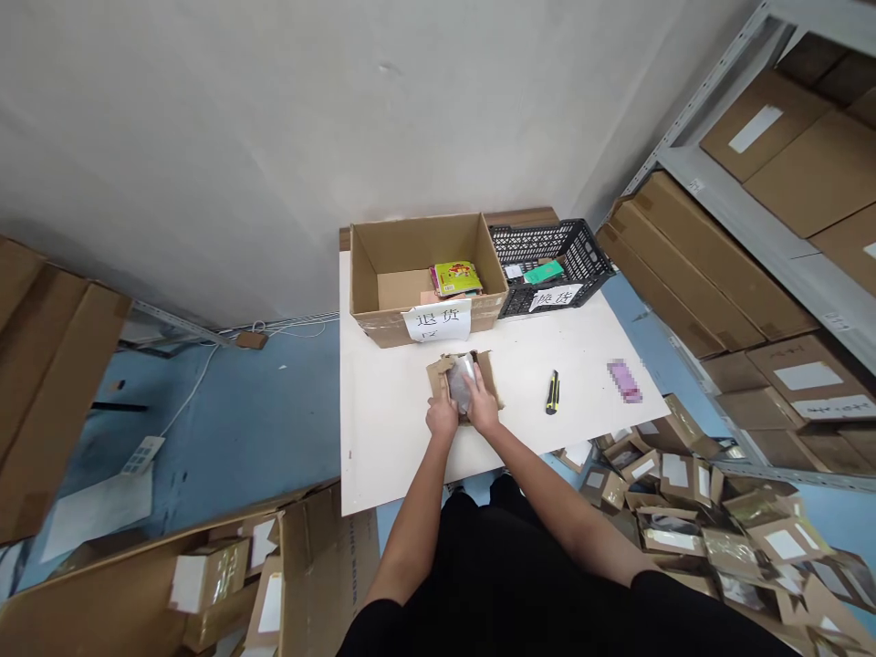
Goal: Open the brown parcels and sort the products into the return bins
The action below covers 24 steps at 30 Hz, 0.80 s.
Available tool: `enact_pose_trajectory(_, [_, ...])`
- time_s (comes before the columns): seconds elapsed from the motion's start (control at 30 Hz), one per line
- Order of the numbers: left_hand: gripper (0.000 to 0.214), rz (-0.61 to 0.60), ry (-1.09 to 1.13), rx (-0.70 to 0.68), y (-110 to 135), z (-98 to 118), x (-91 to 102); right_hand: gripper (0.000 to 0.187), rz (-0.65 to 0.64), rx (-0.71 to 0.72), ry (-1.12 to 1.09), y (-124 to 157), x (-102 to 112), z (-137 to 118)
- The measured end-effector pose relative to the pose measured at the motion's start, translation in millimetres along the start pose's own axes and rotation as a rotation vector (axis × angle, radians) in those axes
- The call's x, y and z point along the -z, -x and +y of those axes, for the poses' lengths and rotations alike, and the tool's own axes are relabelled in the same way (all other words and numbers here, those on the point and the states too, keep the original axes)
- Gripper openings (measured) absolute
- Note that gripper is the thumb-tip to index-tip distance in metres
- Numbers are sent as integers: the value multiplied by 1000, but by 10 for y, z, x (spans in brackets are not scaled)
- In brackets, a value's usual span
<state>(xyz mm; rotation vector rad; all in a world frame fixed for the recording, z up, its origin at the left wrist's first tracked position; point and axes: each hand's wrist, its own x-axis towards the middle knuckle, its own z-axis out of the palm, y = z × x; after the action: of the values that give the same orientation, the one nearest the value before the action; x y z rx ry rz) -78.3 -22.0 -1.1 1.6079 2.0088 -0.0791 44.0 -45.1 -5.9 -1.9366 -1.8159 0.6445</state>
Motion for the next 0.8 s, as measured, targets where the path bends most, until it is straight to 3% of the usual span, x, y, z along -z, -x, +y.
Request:
enact_pose_trajectory(0.1, [78,-12,18,6,-13,3,16,85,89,28,0,-9,262,-10])
enact_pose_trajectory(0.17, [78,5,28,39,-23,-115,60,87,161,19,-14,-78,462,61])
enact_pose_trajectory(0.27, [75,53,27,103,-57,-477,189,85,249,0,-63,-208,691,333])
enact_pose_trajectory(0.33, [76,63,21,149,-95,-793,307,81,274,-2,-105,-256,719,605])
enact_pose_trajectory(0.47, [77,30,27,232,-145,-1371,535,75,154,-172,-122,-183,462,1156])
enact_pose_trajectory(0.57, [80,104,20,257,-96,-1608,636,73,31,-332,-48,-39,183,1409])
enact_pose_trajectory(0.67, [78,220,-15,238,45,-1640,672,67,-17,-293,-16,57,-51,1488])
enact_pose_trajectory(0.8, [78,438,-24,127,332,-1391,624,68,-89,-321,-6,15,-324,1442])
